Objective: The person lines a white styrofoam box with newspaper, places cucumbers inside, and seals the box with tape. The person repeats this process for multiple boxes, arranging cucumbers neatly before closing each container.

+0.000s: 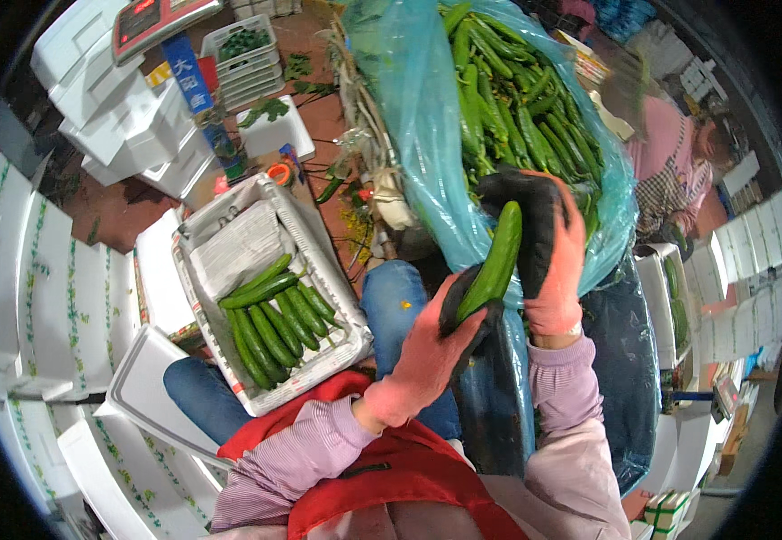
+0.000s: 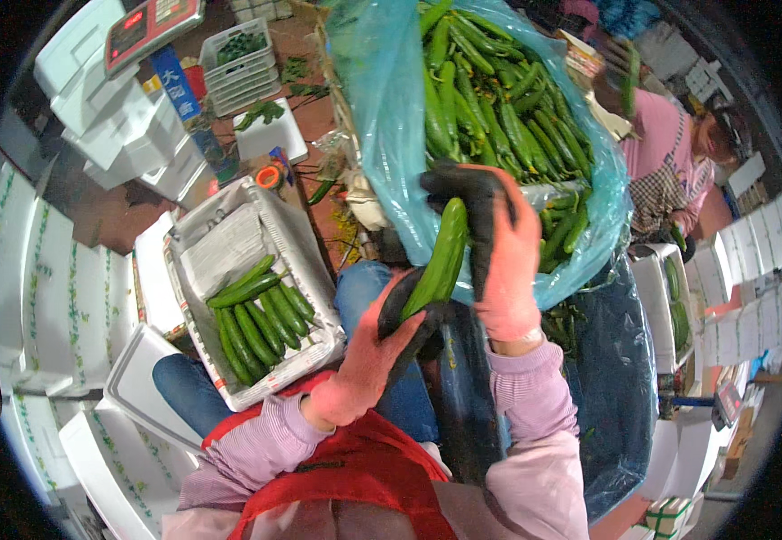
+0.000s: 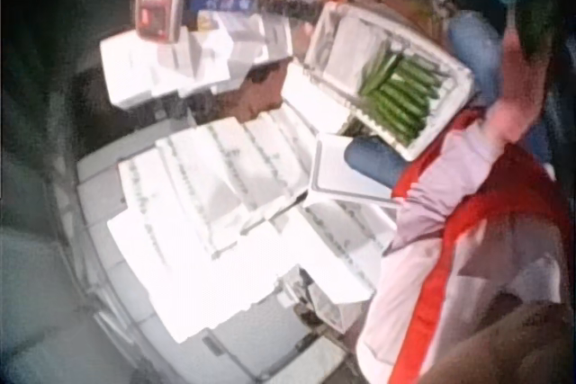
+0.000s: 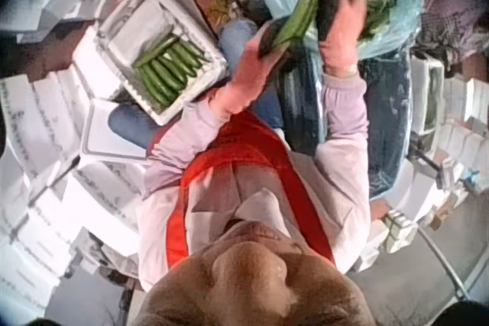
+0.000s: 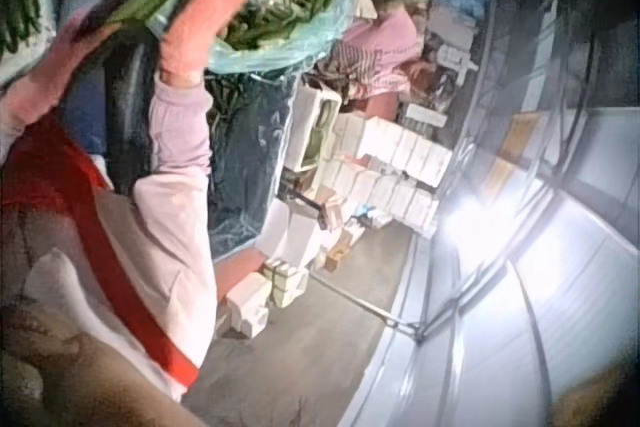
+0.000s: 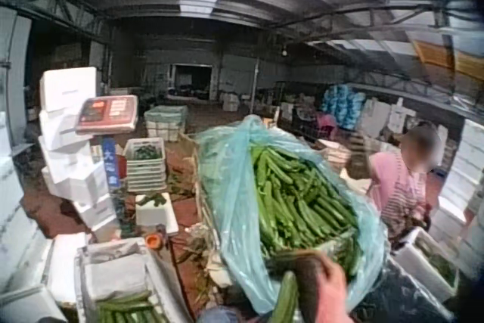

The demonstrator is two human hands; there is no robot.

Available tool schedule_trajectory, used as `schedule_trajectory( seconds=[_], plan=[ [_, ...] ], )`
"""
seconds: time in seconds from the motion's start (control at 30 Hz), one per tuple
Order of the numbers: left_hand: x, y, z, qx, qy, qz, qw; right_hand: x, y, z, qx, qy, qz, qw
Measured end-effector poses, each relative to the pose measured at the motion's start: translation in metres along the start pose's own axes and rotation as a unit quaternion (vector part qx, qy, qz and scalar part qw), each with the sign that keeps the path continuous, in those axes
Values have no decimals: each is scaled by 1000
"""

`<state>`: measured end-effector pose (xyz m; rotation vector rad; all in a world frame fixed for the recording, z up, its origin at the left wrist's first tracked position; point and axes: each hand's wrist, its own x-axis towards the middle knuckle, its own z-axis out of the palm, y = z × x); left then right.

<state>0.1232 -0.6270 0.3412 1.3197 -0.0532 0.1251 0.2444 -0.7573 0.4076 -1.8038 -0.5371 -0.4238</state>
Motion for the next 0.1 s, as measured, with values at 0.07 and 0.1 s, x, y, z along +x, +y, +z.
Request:
schedule_trajectory(
  seconds=[0.07,0.1],
  plan=[
    [-22,-17,-22,-240,17,-148,959,-3,18,-7,-9,152,102,983],
    [-28,-27,-39,-307,39,-212,927,-8,29,-2,-10,131,76,988]
  ],
)
